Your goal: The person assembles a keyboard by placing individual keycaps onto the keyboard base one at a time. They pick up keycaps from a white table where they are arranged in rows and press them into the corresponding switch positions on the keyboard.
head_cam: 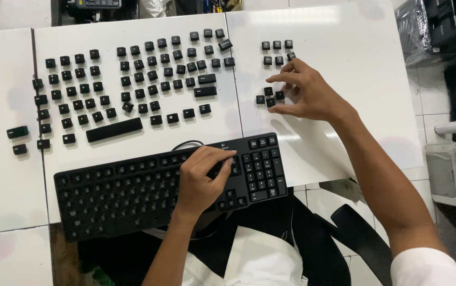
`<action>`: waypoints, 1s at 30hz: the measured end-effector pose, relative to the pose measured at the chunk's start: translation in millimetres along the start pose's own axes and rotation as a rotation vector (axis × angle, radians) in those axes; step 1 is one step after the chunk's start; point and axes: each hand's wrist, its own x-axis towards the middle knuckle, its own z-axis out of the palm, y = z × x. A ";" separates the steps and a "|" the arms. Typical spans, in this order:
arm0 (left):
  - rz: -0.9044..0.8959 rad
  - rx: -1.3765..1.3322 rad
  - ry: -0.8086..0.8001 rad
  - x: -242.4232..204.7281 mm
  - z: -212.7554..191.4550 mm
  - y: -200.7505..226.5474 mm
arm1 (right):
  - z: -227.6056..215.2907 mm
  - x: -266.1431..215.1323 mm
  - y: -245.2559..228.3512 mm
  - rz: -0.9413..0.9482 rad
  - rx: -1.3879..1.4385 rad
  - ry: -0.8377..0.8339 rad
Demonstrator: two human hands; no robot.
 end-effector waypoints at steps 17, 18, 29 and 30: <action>0.022 0.008 0.000 0.9 -0.1 -1.4 | 0.5 4.8 -8.0 0.045 -0.069 -0.049; 0.022 0.011 -0.001 0.7 0.3 -2.0 | 1.2 5.0 -8.1 0.047 -0.070 -0.050; 0.014 -0.019 -0.005 1.2 -1.1 -1.6 | 9.8 2.5 -19.7 -0.058 -0.138 0.005; 0.022 -0.020 -0.006 1.7 -1.3 -1.5 | 12.2 2.7 -20.9 -0.071 -0.168 0.011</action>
